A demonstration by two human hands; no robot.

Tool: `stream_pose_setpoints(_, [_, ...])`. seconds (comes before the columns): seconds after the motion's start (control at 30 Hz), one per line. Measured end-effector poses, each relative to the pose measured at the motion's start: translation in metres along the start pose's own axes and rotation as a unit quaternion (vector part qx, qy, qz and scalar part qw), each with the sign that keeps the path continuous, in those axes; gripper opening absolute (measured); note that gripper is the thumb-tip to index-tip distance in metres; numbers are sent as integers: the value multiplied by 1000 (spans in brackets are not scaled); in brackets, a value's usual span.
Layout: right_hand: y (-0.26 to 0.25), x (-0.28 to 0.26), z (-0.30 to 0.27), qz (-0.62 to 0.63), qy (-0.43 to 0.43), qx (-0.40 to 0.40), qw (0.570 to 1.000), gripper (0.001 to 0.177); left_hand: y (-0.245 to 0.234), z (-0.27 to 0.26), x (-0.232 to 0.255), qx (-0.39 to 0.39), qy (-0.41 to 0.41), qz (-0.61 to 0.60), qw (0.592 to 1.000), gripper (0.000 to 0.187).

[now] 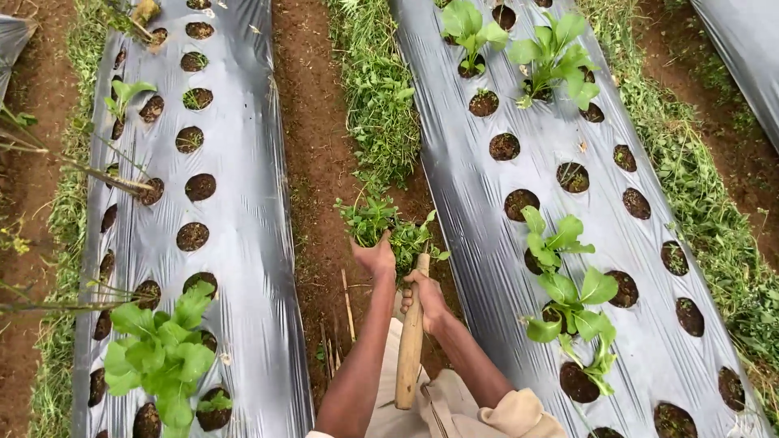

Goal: Using a hand hoe to remove weeds from the soil between plastic-covered garden beds and gathering the weeds by hand.

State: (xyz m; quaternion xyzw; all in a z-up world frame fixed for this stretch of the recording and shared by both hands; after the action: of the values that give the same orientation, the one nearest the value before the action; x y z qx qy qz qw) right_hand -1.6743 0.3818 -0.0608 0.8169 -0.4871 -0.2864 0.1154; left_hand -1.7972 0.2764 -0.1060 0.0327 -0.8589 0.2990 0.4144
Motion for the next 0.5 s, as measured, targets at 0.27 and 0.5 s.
stream_pose_setpoints(0.27, [114, -62, 76, 26, 4, 3, 1000, 28, 37, 74, 129, -19, -25, 54, 998, 91])
stream_pose_setpoints(0.5, [177, -123, 165, 1, -33, 44, 998, 30, 121, 174, 178, -48, -27, 45, 997, 94])
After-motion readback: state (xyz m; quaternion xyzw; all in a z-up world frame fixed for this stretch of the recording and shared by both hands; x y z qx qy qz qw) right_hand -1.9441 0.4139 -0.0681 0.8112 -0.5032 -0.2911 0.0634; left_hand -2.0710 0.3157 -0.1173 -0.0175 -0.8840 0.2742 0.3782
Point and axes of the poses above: each hand's wrist, its own z-axis towards the middle knuckle, its own y-axis out of the palm, x = y × z, the point moved 7 cm from there along z, towards the middle knuckle, and after that the axes turned 15 degrees about z, right-handed, at the moved point
